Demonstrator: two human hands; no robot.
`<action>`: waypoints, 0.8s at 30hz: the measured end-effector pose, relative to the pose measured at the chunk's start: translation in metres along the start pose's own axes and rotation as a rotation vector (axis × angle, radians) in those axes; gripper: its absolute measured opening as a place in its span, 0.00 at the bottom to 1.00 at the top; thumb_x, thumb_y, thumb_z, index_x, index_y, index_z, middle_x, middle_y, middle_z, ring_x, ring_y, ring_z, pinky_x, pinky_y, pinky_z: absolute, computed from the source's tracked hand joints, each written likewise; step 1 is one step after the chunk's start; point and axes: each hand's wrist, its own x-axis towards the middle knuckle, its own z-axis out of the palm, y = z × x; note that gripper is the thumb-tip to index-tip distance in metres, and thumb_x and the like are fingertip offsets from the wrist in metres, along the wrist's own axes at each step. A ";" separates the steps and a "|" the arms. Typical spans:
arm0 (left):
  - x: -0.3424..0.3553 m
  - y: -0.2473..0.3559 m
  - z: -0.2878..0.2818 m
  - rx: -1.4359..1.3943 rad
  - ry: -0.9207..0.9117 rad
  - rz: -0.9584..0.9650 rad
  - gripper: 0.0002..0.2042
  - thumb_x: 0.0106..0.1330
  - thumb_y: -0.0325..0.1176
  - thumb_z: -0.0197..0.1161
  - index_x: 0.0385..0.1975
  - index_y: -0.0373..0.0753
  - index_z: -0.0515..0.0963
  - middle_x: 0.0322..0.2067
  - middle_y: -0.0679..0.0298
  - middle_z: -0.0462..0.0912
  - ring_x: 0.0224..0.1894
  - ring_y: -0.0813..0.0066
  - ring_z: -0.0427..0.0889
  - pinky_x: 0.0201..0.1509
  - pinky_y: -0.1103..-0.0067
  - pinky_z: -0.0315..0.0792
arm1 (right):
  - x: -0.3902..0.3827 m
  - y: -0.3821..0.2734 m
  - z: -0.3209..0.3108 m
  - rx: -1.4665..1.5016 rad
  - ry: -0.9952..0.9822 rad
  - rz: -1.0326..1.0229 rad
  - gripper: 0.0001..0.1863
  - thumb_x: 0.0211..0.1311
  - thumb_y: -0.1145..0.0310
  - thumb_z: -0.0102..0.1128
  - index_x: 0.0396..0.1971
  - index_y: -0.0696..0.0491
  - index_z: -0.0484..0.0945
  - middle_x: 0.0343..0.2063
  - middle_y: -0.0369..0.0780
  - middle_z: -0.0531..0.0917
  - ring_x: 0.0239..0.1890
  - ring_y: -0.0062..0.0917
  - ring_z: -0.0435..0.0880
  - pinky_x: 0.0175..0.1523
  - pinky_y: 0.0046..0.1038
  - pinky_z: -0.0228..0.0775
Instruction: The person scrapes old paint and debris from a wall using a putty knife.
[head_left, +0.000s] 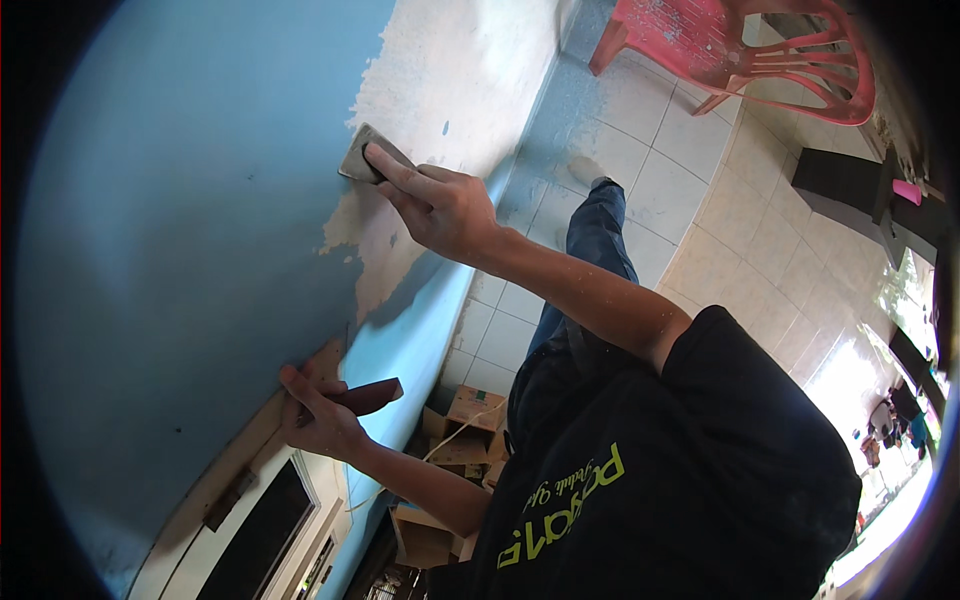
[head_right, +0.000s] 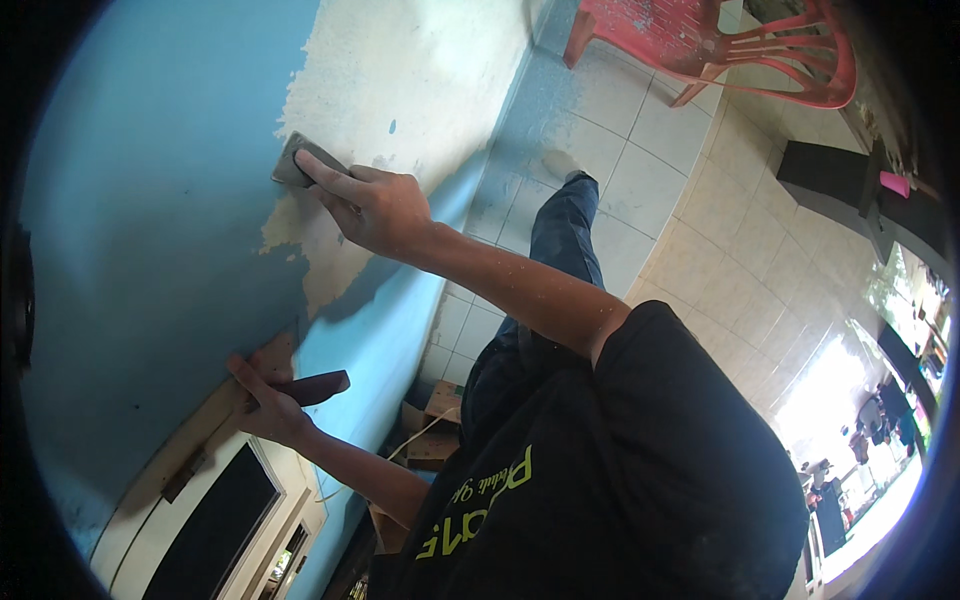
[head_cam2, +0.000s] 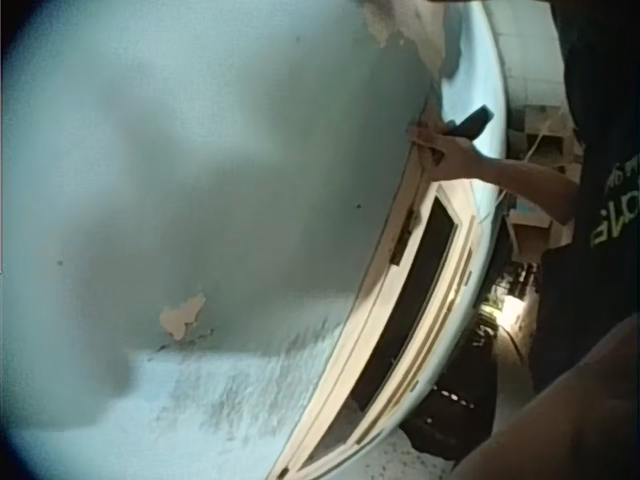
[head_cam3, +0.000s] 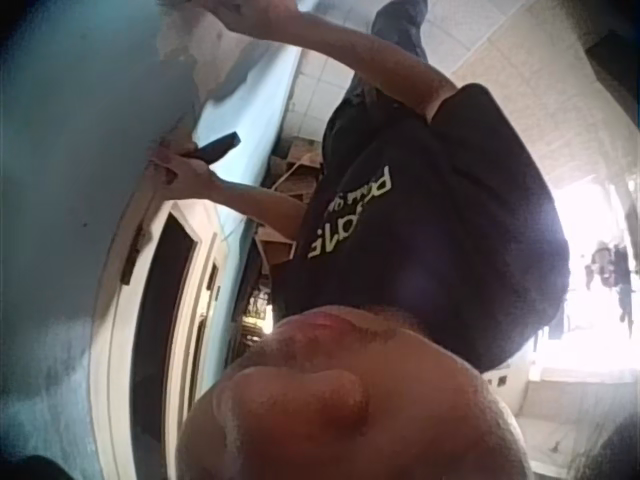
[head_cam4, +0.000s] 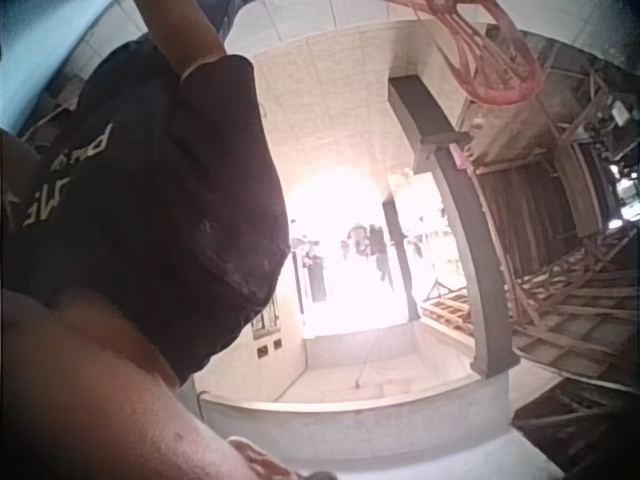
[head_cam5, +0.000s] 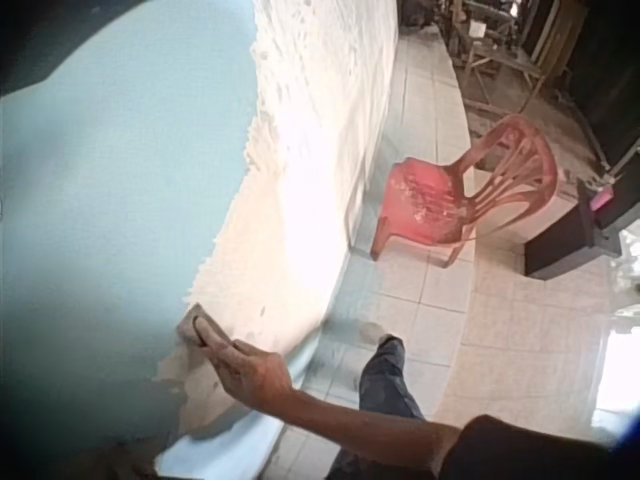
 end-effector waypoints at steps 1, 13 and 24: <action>0.000 0.001 -0.001 0.008 -0.009 -0.010 0.32 0.64 0.61 0.56 0.22 0.31 0.82 0.10 0.65 0.76 0.15 0.79 0.76 0.32 0.77 0.72 | -0.003 -0.001 0.000 0.001 -0.003 0.002 0.26 0.62 0.67 0.62 0.61 0.43 0.70 0.19 0.40 0.81 0.16 0.25 0.79 0.21 0.27 0.71; -0.001 -0.002 0.000 -0.006 -0.012 0.037 0.31 0.63 0.60 0.57 0.25 0.29 0.82 0.09 0.65 0.75 0.14 0.79 0.74 0.28 0.79 0.71 | -0.011 0.004 0.004 0.036 -0.016 0.005 0.25 0.63 0.68 0.60 0.61 0.45 0.70 0.19 0.40 0.82 0.17 0.24 0.79 0.22 0.26 0.72; 0.002 -0.001 0.003 0.009 -0.011 -0.006 0.31 0.64 0.59 0.57 0.21 0.31 0.82 0.09 0.65 0.75 0.15 0.78 0.74 0.31 0.76 0.71 | -0.012 0.009 0.010 0.056 0.037 -0.009 0.25 0.63 0.63 0.59 0.61 0.39 0.69 0.23 0.40 0.82 0.19 0.30 0.81 0.22 0.30 0.73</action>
